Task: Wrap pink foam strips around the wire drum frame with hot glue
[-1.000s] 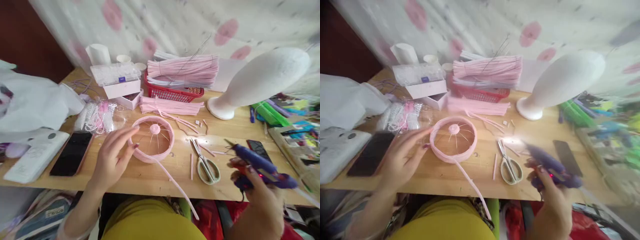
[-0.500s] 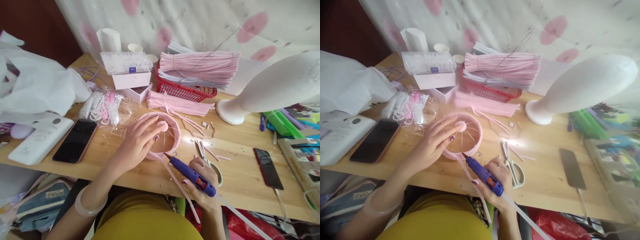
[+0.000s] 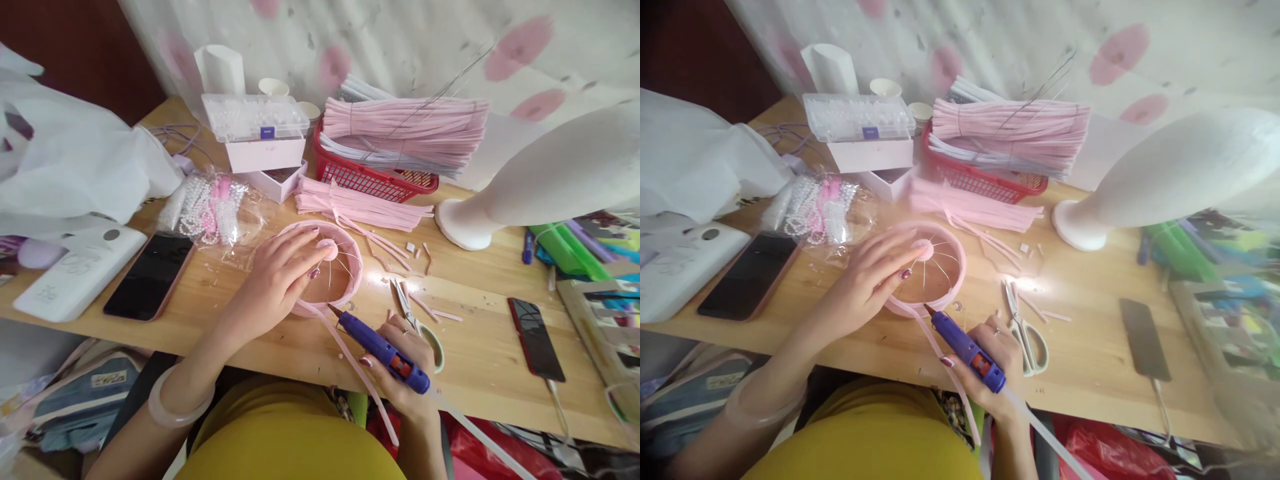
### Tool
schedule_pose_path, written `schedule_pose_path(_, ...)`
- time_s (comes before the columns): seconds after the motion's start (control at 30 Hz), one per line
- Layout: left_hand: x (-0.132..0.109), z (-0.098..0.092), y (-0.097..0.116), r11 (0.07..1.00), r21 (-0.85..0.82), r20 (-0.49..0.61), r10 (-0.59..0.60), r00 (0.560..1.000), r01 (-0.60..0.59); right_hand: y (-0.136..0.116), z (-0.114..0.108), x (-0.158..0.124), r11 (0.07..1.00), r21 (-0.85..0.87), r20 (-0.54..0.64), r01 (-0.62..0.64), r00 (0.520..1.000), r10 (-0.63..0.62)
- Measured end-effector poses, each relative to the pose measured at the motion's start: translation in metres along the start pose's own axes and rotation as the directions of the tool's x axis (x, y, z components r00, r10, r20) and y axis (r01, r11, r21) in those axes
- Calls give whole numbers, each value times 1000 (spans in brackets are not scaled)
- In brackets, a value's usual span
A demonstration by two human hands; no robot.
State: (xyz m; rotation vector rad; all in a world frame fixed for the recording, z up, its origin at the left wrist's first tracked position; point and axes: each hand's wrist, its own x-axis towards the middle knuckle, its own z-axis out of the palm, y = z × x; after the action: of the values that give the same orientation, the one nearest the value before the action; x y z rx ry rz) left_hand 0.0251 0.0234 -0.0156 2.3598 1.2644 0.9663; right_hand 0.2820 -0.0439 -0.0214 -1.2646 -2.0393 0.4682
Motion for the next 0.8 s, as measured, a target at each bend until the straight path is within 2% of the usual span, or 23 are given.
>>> schedule_pose_path(0.8, 1, -1, 2, 1000, 12, -6, -11, 1000, 11, -4, 1, 5, 995, 58, -15, -85, 996, 86)
